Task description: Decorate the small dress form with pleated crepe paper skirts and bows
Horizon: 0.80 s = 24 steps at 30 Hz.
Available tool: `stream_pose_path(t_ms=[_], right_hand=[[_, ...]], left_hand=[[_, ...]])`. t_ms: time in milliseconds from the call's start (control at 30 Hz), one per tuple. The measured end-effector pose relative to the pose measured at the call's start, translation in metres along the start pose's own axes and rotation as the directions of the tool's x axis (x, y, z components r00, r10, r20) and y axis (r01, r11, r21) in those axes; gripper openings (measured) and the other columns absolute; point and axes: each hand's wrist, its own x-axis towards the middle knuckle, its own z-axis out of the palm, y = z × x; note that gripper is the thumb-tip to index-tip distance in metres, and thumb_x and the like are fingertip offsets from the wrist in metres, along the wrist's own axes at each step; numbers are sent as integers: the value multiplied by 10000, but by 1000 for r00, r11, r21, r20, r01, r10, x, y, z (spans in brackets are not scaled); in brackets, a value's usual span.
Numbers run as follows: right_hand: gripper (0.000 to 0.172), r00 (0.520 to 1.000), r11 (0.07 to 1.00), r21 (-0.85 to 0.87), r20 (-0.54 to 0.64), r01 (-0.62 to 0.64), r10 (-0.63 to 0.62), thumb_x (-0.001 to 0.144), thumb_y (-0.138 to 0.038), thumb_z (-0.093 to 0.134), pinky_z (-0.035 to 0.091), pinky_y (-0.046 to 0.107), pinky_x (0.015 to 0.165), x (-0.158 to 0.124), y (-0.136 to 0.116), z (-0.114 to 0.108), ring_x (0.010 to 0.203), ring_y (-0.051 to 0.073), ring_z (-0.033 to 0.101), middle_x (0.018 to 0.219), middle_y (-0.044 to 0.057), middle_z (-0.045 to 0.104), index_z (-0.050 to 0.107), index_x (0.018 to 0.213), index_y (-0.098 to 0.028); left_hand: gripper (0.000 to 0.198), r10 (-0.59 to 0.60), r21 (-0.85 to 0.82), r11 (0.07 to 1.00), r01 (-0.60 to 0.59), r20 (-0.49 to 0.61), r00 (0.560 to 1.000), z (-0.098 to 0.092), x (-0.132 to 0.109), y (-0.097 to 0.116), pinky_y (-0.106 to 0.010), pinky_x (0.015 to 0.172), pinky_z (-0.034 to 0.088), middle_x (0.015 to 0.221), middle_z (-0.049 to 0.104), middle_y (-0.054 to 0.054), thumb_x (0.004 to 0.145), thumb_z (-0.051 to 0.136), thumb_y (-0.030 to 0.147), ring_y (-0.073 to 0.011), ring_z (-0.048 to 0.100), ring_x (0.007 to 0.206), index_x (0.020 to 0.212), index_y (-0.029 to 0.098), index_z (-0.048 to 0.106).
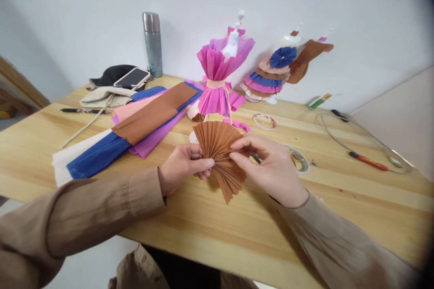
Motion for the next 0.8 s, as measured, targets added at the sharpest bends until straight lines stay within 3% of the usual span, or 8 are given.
stream_pose_path(t_ms=[133,233,333,433,533,633,700,800], right_hand=[[92,986,961,224,-2,-159,164,777,-267,641,499,285,568,1,2,1,620,151,603,715,21,640,617,830,-195],[251,979,929,313,101,-198,175,763,-282,665,550,326,677,2,1,0,779,190,672,891,70,702,620,993,-191],[330,977,956,232,156,-182,148,751,-278,673,556,359,722,1,2,1,836,213,683,982,96,718,638,1065,-183],[210,984,981,117,106,-154,141,778,-285,646,520,321,607,-1,6,2,676,177,634,798,60,701,683,952,-174],[171,992,986,114,62,-120,113,827,-298,606,496,301,545,-1,10,2,595,155,589,688,27,642,680,912,-169],[194,995,997,-49,-78,65,-69,845,-233,604,549,357,672,-1,6,-2,745,191,648,867,75,688,667,1016,-170],[201,944,942,-221,-159,251,-289,829,-178,627,547,419,814,-3,0,-3,929,240,658,1022,127,681,662,1026,-163],[127,865,836,-337,-104,433,-490,805,-201,675,517,500,899,-8,-9,-1,1060,312,622,1074,173,647,655,918,-147]], left_hand=[[363,37,-16,999,-38,-54,998,-1,1,0,-201,509,464,583,637,-8,597,846,387,-88,571,515,735,110,656],[355,51,-10,999,-52,-64,997,-3,2,-1,-198,512,466,587,640,-4,602,843,373,-84,572,513,750,108,660],[354,39,-8,999,-39,-66,997,-3,3,-2,-197,512,469,587,644,-7,602,841,374,-83,577,510,736,103,656],[362,16,-32,999,-18,-78,997,-4,3,-2,-200,522,482,596,650,-10,602,839,377,-82,579,511,745,98,658],[369,10,-41,999,-13,-64,998,-3,3,-2,-200,524,483,597,648,-12,596,844,382,-83,578,518,743,96,663],[381,9,-57,998,-12,-58,998,-3,2,-1,-197,506,470,575,636,-12,586,852,404,-81,568,506,703,101,653],[397,13,-83,996,-19,-74,997,-3,2,0,-192,490,458,562,626,-9,581,854,428,-76,555,491,654,109,629],[421,18,-113,993,-29,-97,995,-3,2,0,-184,472,438,556,613,-4,572,858,449,-66,534,481,612,111,609]])
